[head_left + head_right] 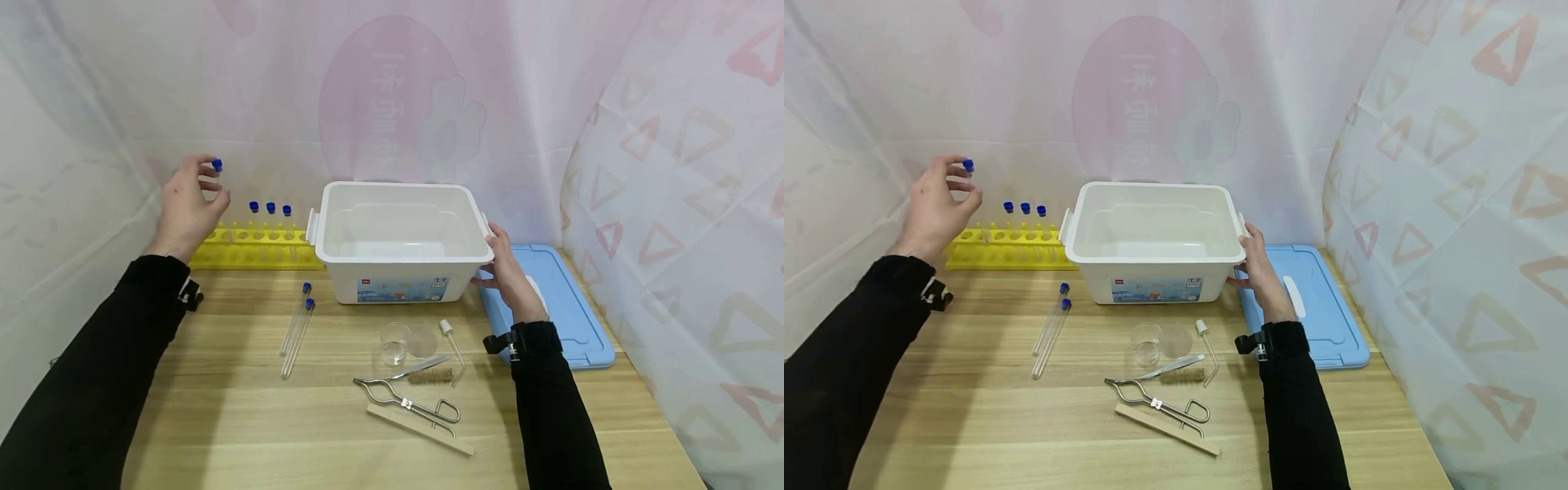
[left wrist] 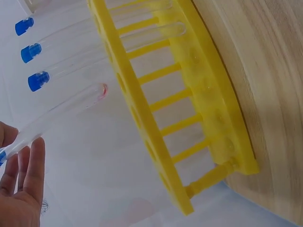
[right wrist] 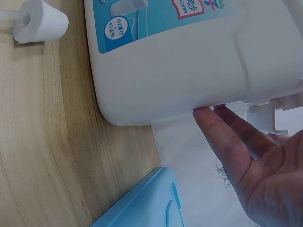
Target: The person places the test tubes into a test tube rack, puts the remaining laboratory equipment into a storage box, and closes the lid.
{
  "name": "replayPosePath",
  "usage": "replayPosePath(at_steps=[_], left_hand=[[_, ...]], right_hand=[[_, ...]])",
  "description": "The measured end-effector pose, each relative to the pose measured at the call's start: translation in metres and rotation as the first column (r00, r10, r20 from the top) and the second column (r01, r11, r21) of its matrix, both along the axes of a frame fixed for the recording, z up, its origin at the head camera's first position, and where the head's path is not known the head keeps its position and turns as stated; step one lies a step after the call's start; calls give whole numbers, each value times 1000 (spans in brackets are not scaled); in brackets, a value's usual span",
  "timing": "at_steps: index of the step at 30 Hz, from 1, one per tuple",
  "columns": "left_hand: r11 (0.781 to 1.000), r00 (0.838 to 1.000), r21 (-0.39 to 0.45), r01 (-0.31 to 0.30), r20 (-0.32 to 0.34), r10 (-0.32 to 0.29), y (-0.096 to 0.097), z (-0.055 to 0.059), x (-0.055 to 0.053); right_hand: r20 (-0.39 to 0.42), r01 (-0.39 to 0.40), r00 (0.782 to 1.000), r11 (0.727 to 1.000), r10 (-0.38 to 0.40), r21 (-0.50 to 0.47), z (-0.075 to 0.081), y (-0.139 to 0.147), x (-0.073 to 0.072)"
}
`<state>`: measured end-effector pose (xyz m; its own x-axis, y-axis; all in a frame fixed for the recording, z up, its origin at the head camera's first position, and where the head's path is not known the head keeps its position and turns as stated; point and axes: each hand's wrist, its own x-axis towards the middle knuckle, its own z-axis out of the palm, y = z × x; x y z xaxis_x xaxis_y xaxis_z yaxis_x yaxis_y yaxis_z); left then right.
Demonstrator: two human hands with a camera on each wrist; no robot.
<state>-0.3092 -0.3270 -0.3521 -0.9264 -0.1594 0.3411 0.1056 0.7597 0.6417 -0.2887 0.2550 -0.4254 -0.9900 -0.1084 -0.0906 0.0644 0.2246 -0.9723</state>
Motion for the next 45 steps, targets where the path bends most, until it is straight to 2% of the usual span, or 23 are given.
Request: replayPosePath(at_steps=[10, 17, 33, 45], left_hand=[[996, 997, 78, -35, -70, 40, 3, -17, -9], [996, 995, 87, -29, -88, 37, 6, -29, -6], [996, 995, 88, -12, -96, 21, 3, -59, 0], [995, 999, 99, -11, -48, 16, -1, -76, 2]], right_hand=[[7, 3, 1000, 1000, -3, -3, -1, 1, 1], [18, 4, 1000, 1000, -4, -2, 1, 0, 2], [10, -3, 1000, 1000, 3, 4, 1, 1, 4], [9, -6, 1000, 1000, 6, 0, 2, 2, 5]])
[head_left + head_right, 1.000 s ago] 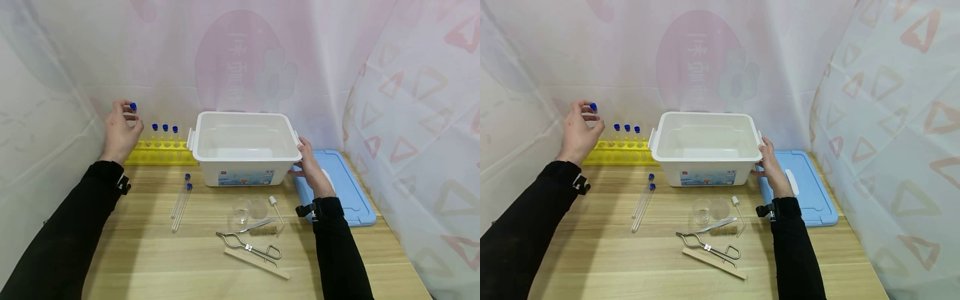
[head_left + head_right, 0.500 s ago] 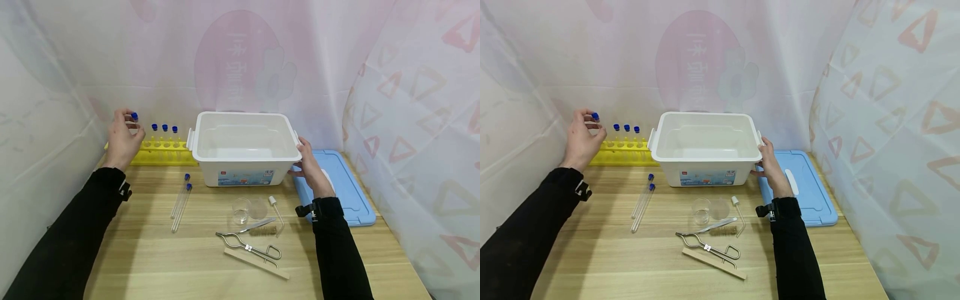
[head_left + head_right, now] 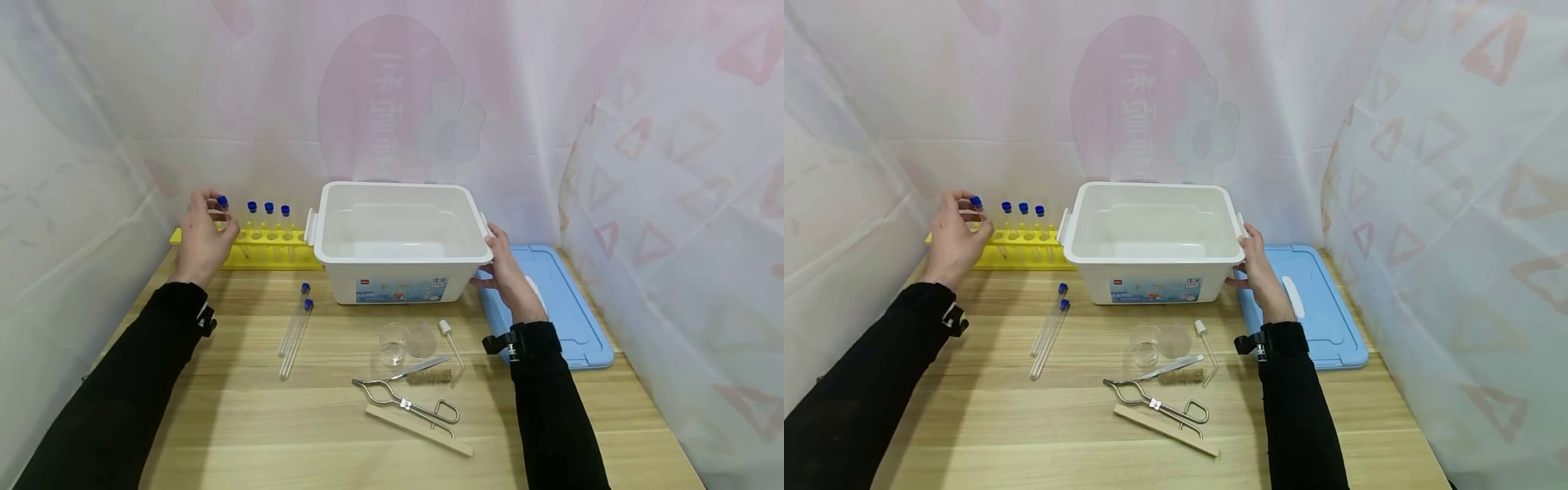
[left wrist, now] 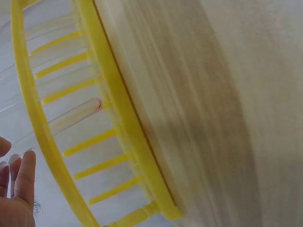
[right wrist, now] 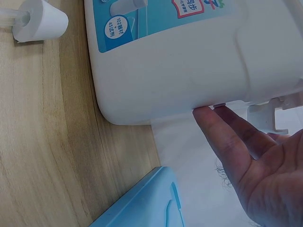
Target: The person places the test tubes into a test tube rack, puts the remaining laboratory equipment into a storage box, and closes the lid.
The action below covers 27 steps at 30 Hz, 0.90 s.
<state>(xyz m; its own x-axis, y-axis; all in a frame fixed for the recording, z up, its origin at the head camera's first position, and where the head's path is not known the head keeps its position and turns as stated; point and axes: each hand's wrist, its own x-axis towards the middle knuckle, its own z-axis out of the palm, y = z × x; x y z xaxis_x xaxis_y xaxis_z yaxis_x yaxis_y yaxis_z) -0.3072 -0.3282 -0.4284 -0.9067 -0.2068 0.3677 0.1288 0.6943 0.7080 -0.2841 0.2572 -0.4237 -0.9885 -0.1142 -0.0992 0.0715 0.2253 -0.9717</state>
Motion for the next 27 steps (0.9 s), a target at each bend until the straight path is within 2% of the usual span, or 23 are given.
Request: replayPosePath(at_steps=[11, 18, 27], left_hand=[[1000, 999, 6, -21, 39, 21, 2, -9, 2], [1000, 998, 24, -5, 66, 4, 2, -8, 5], [1000, 1000, -4, -9, 28, 9, 8, -2, 17]], right_hand=[[1, 0, 1000, 1000, 0, 6, 0, -1, 0], [4, 1, 1000, 1000, -1, 5, 0, -1, -1], [-2, 7, 1000, 1000, -7, 10, 1, -2, -2]])
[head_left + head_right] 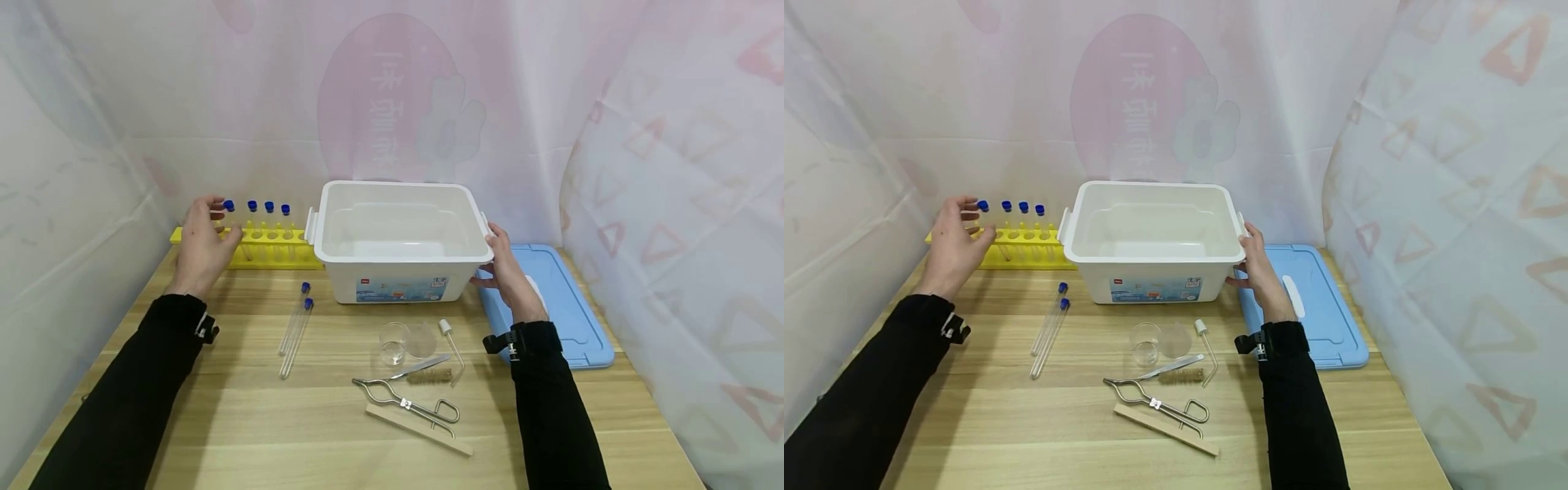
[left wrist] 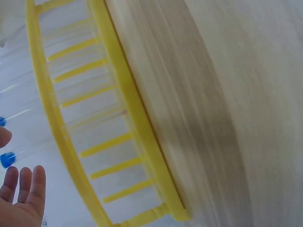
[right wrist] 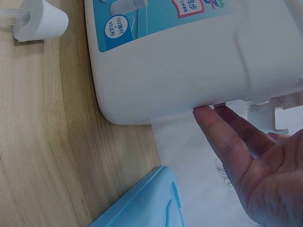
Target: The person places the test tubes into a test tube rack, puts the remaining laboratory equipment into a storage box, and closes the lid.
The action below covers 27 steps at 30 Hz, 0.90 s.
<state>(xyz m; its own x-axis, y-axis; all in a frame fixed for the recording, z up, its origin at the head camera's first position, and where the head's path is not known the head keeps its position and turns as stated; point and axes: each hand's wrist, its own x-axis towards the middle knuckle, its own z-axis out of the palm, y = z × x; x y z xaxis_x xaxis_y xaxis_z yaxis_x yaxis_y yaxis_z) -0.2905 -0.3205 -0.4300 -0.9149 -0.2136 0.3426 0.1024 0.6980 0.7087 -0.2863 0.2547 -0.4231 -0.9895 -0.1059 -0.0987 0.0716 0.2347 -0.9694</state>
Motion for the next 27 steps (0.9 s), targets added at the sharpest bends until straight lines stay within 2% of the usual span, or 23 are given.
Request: replayPosePath(at_steps=[7, 13, 22, 27], left_hand=[[999, 1000, -40, 19, -13, -20, 10, 8, 12], [993, 999, -113, 43, 14, -41, 19, 10, 24], [978, 991, -166, 126, 72, -116, 34, 10, 36], [966, 979, -182, 185, 114, -166, 42, 9, 43]], right_hand=[[6, 3, 1000, 1000, -3, -2, 0, 1, 0], [9, 8, 1000, 1000, -8, -9, -1, 0, -1], [7, 12, 1000, 1000, -12, -10, -1, 1, 0], [13, 14, 1000, 1000, -14, -15, -1, 1, -1]])
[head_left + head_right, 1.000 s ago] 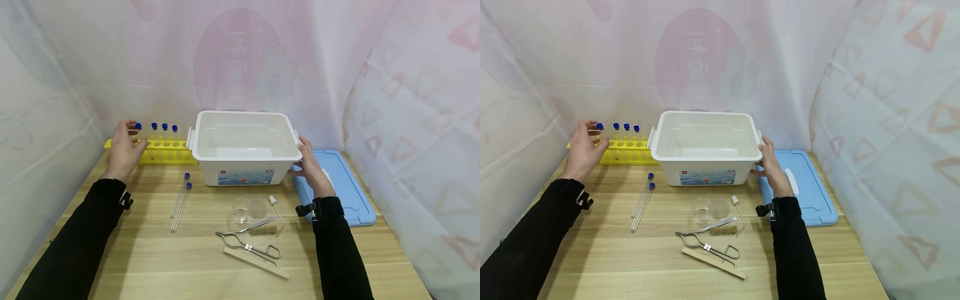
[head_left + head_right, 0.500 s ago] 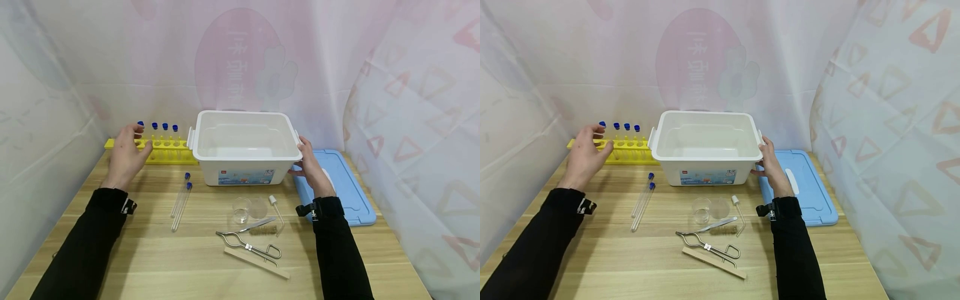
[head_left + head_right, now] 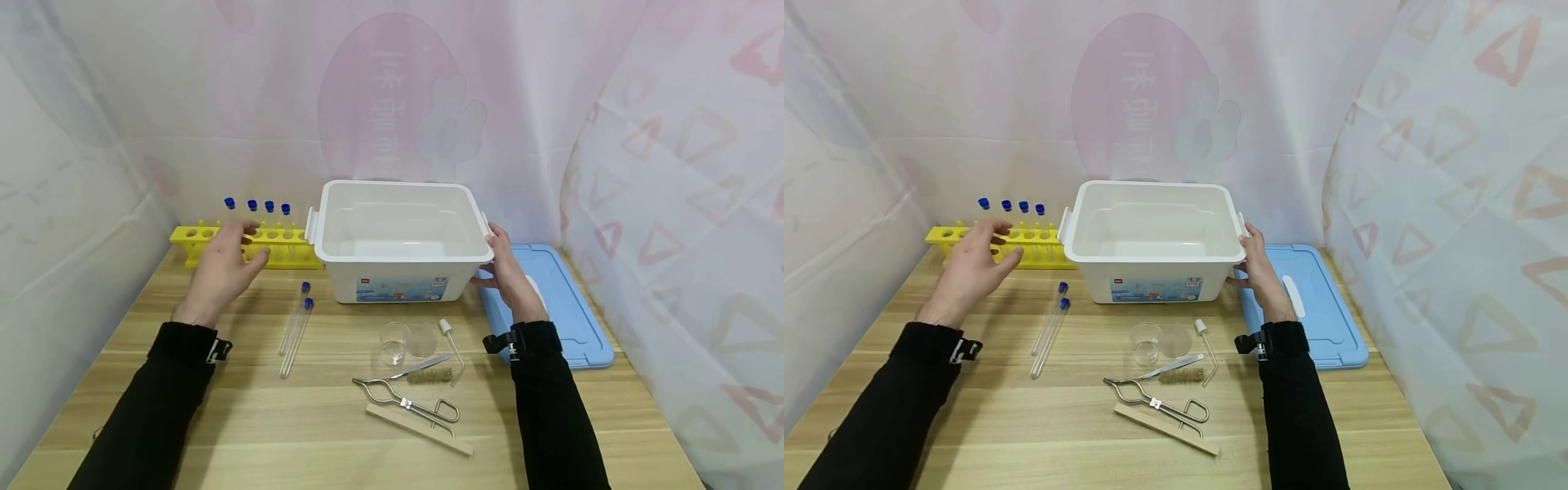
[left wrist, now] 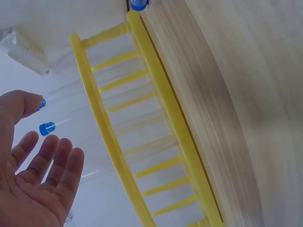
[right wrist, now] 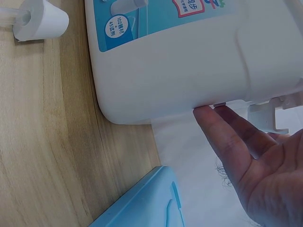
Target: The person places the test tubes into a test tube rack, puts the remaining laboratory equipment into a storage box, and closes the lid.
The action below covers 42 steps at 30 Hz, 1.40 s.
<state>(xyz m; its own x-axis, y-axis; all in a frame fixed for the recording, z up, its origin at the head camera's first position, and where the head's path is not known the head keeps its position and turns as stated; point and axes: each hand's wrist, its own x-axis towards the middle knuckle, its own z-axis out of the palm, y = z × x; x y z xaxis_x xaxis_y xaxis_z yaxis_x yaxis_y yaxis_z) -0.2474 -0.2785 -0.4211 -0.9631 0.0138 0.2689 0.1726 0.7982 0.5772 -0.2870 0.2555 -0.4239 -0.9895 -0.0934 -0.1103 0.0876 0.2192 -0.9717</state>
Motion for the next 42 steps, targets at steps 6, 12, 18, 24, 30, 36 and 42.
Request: replayPosePath(at_steps=[6, 12, 18, 24, 30, 36, 42], left_hand=[[997, 996, -48, 61, 71, -58, 11, -4, 6], [990, 979, -81, 119, 177, -103, 21, -9, 9], [978, 956, -78, 191, 243, -168, 27, -10, 15], [959, 930, -104, 263, 293, -223, 32, -15, 21], [942, 918, -157, 298, 318, -238, 38, -18, 27], [926, 912, -170, 338, 300, -278, 43, -20, 29], [913, 909, -194, 360, 292, -296, 46, -23, 30]], right_hand=[[5, -1, 1000, 1000, 1, -3, 0, 0, 0], [4, -1, 1000, 1000, 1, -5, 0, 2, 0], [0, -11, 1000, 1000, 11, 1, 1, 2, 2], [-2, -13, 1000, 1000, 13, 21, 2, 2, 2], [-6, -17, 1000, 1000, 18, 18, 1, 5, 2], [-5, -21, 1000, 1000, 21, 11, 2, 7, 2], [-8, -14, 1000, 1000, 14, 7, 3, 5, 2]])
